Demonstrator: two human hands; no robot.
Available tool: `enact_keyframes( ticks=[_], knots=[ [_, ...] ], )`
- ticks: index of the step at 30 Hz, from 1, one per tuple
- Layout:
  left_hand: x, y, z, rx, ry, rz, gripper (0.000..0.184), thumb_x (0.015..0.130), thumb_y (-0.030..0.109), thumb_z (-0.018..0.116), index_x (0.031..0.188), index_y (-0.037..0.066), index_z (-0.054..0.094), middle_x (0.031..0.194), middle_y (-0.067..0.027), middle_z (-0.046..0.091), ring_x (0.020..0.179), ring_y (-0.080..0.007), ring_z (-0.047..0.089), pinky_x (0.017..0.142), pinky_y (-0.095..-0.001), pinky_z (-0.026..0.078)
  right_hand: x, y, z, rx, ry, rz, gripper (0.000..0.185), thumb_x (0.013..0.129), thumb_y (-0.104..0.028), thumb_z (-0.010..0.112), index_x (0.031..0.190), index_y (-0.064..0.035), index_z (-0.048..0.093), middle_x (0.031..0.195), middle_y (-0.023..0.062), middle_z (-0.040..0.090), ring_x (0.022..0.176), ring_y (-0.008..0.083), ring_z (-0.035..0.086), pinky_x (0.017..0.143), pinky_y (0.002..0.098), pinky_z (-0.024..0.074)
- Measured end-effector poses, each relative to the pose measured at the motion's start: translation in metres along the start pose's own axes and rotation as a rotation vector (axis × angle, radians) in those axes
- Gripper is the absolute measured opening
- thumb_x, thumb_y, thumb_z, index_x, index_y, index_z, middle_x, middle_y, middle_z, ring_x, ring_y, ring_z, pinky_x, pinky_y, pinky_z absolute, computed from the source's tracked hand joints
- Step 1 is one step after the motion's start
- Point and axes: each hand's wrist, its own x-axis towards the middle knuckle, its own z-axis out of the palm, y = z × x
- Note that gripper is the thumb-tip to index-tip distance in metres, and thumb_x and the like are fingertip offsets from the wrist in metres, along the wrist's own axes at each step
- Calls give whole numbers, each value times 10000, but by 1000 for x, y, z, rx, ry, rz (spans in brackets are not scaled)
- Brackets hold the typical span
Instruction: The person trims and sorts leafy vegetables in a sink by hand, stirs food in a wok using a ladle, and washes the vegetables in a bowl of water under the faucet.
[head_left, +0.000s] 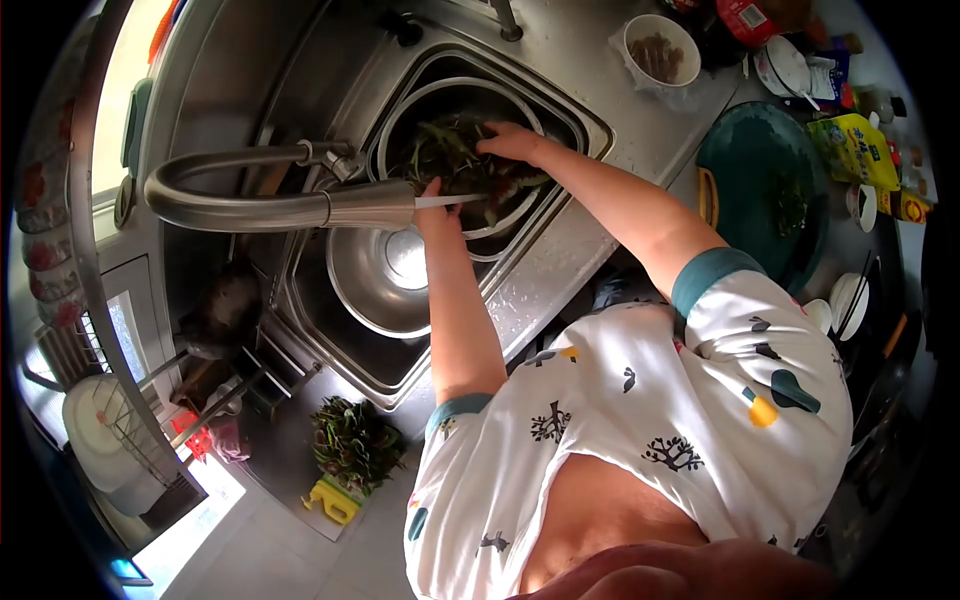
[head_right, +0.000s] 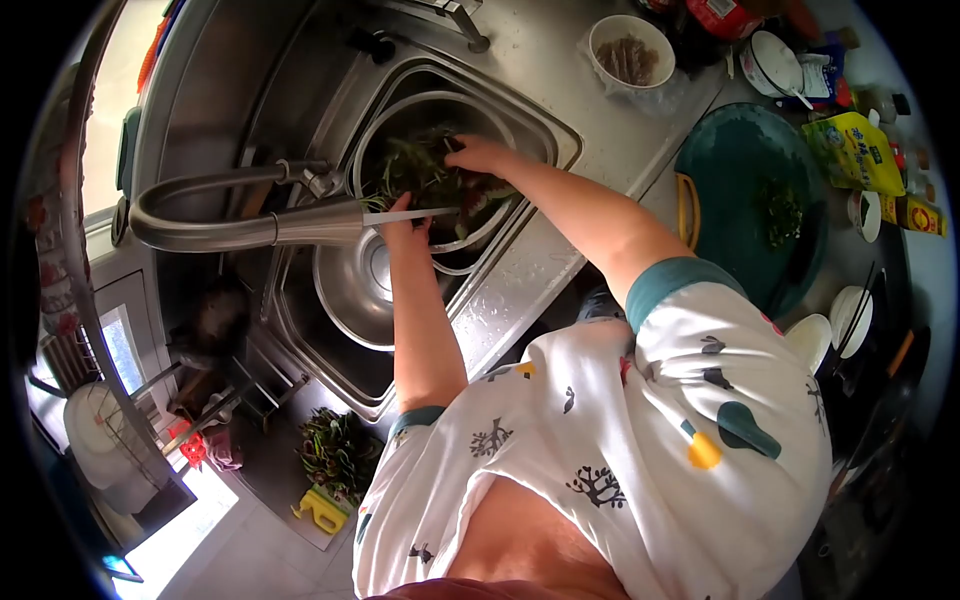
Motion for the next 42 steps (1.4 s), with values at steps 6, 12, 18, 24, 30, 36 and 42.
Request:
enact_keyframes(
  ticks=[6, 12, 18, 24, 30, 36, 42],
  knots=[
    [-23, 12, 5, 395, -21, 40, 460, 779, 169, 586, 1210, 127, 432, 1202, -81, 478, 1033, -316, 509, 686, -463, 493, -3, 7, 7, -518, 460, -315, 549, 688, -267, 671, 1167, -67, 492, 1136, 192, 473, 1049, 341, 488, 867, 399, 434],
    [52, -40, -9, 273, -222, -195, 433, 854, 442, 517, 1177, 154, 510, 1169, -67, 542, 1057, -278, 516, 823, -497, 453, -14, 0, 57, -517, -15, -162, 551, 645, -107, 658, 1172, -172, 509, 1180, 158, 426, 1062, 373, 482, 844, 428, 455],
    [13, -5, -4, 3, -336, -207, 383, 894, 352, 472, 1164, 84, 512, 1129, -101, 554, 1022, -271, 539, 888, -434, 444, -19, -28, 32, -281, -124, -412, 436, 673, -120, 610, 1101, -53, 566, 925, 173, 631, 845, 308, 607, 733, 372, 476],
    [29, -9, -15, 227, -332, -210, 325, 919, 270, 412, 1150, 72, 527, 1084, -87, 587, 976, -263, 567, 826, -414, 485, -7, -5, 11, -200, 434, -124, 527, 708, -256, 656, 1173, -64, 499, 1105, 196, 511, 1047, 359, 499, 884, 391, 430],
    [39, 3, -1, 243, -297, 24, 318, 910, 229, 431, 1169, 66, 517, 1088, -93, 587, 954, -265, 580, 777, -411, 507, 8, 10, 43, -184, 189, 158, 877, 558, -325, 767, 1290, -24, 392, 1203, 222, 508, 1101, 331, 503, 922, 350, 419],
    [2, 38, -15, 373, -236, 191, 383, 854, 138, 530, 1219, 39, 476, 1133, -107, 549, 965, -254, 561, 773, -393, 510, -7, -8, 30, 14, 376, -110, 695, 634, -271, 717, 1242, -60, 453, 1197, 188, 519, 1076, 327, 515, 882, 387, 436],
    [28, 35, -32, 714, -366, 38, 588, 732, 227, 680, 1262, 147, 440, 1293, -104, 408, 1137, -347, 412, 806, -536, 464, -19, -8, 52, -688, 307, -132, 321, 604, -159, 638, 914, -79, 625, 892, 194, 631, 860, 336, 618, 712, 454, 516]
  ],
)
